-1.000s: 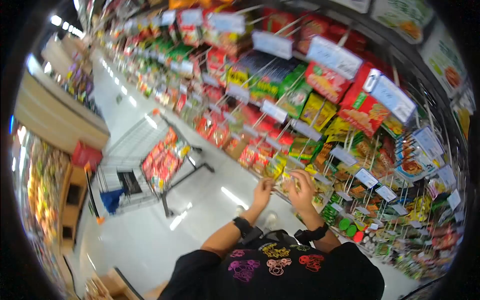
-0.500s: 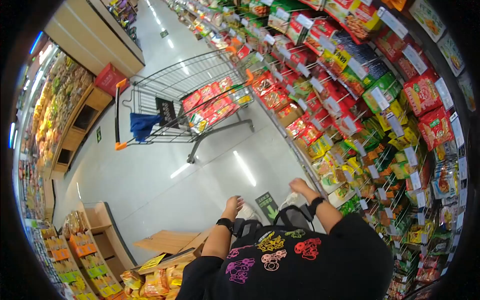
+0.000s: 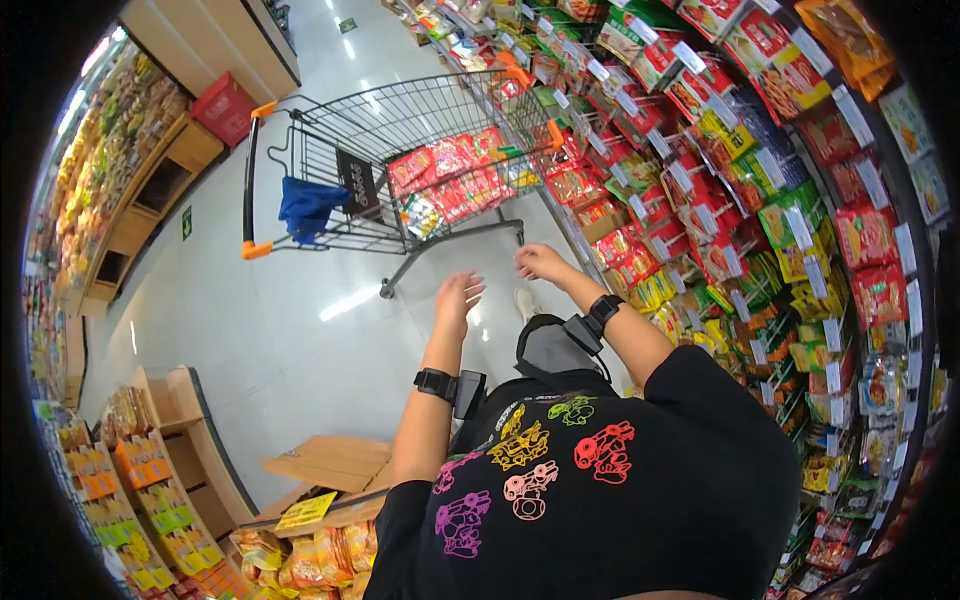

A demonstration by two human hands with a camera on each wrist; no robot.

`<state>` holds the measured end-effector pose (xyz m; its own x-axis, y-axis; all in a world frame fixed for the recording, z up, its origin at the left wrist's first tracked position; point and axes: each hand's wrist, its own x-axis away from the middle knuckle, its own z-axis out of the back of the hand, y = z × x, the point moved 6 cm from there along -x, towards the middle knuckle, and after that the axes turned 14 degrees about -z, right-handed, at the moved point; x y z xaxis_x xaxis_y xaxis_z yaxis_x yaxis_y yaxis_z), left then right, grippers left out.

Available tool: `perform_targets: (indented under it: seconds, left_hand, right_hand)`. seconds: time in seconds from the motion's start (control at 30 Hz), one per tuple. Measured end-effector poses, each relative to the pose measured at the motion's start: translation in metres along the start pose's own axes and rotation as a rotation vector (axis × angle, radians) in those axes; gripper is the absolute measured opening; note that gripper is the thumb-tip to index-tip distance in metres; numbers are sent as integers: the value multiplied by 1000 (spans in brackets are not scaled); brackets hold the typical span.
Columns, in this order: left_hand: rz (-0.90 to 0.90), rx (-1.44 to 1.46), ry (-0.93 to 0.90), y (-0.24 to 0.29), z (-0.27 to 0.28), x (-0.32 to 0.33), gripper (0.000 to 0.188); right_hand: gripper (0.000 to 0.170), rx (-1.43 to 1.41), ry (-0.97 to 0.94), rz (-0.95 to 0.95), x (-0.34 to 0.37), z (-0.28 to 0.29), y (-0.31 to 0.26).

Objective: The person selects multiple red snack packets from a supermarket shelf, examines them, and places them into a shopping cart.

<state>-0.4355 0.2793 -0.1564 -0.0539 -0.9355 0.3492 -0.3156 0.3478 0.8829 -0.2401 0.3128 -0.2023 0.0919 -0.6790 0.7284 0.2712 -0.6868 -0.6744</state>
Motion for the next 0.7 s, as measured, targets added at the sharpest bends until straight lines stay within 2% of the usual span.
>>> perform_targets:
  seconds: [0.1,0.23,0.37,0.47,0.5,0.6,0.7]
  left_hand:
    - [-33,8,28,20,-23,-54,18]
    - [-244,-18,145,51,-56,-136,18]
    - [-297,36,165,69,-84,-214,25]
    - [-239,109,290,73,-93,-263,33]
    - [-143,143,295,68,-90,-275,40]
    - [128,407,435,42,-73,-300,41]
    - [313,567,574,21,-54,-323,45]
  right_hand:
    - [20,-91,-60,74,-25,18,-38]
    - [19,-76,-73,143,-68,63,-93]
    - [20,-198,-51,187,-112,114,-142]
    - [19,-250,-109,141,-151,136,-164]
    - [19,-202,-91,90,-170,140,-167]
    - [20,-183,-140,-68,-219,140,-168]
    - [21,-116,-138,-174,-258,132,-169]
